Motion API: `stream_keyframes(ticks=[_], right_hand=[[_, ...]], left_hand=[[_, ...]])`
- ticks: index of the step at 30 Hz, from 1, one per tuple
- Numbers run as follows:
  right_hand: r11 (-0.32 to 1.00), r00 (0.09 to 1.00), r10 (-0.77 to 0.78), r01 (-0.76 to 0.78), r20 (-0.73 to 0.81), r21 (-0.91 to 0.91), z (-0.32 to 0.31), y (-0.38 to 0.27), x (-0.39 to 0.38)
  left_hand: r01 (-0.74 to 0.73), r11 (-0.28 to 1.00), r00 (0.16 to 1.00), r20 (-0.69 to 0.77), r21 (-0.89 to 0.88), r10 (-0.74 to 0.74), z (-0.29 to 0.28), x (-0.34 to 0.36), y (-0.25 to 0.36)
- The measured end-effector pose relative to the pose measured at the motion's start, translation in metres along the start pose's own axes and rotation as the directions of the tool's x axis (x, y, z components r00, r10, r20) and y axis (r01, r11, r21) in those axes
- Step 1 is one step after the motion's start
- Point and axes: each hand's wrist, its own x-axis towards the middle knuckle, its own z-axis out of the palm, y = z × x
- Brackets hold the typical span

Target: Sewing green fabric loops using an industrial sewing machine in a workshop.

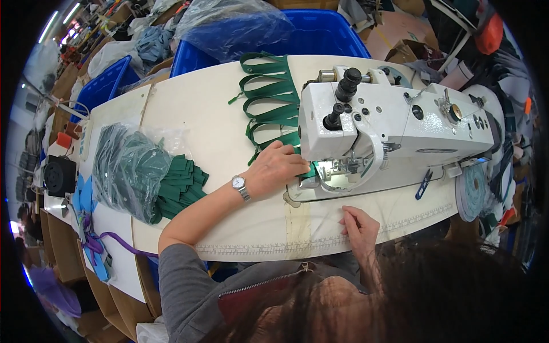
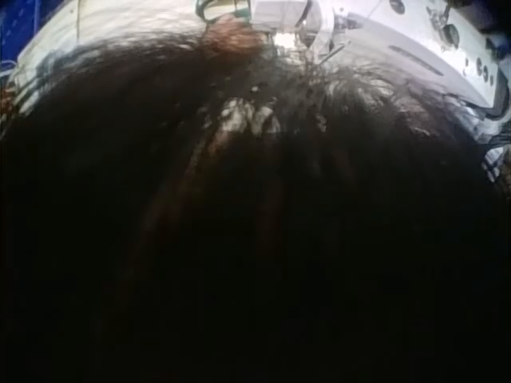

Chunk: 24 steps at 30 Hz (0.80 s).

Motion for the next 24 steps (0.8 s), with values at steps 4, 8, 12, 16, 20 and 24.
stream_keyframes(ticks=[4,8,12,16,20,24], right_hand=[[1.0,1.0,-0.01,0.01,0.012,0.002,-0.001,0.001,0.0],[0.999,0.999,-0.033,0.033,0.001,0.004,0.0,0.002,0.0],[0.999,1.0,-0.031,0.031,-0.002,-0.009,0.0,-0.002,0.0],[0.998,0.999,-0.049,0.049,-0.001,-0.037,0.0,0.002,0.001],[0.998,0.998,-0.056,0.056,-0.008,-0.036,0.001,0.001,0.0],[0.998,0.999,-0.043,0.042,-0.01,-0.045,0.001,-0.004,-0.001]], left_hand=[[-0.014,0.999,0.999,0.043,-0.031,0.015,0.0,-0.001,0.001],[0.029,0.999,0.993,0.117,-0.028,-0.025,-0.004,0.003,0.004],[0.035,0.999,0.993,0.113,0.0,-0.034,-0.001,0.002,0.004],[0.0,1.0,0.999,0.033,0.015,0.0,0.002,0.001,0.001],[-0.004,1.0,1.0,0.014,0.0,0.004,0.003,0.001,0.0],[-0.061,0.998,0.998,-0.01,-0.002,0.061,0.007,0.0,-0.001]])
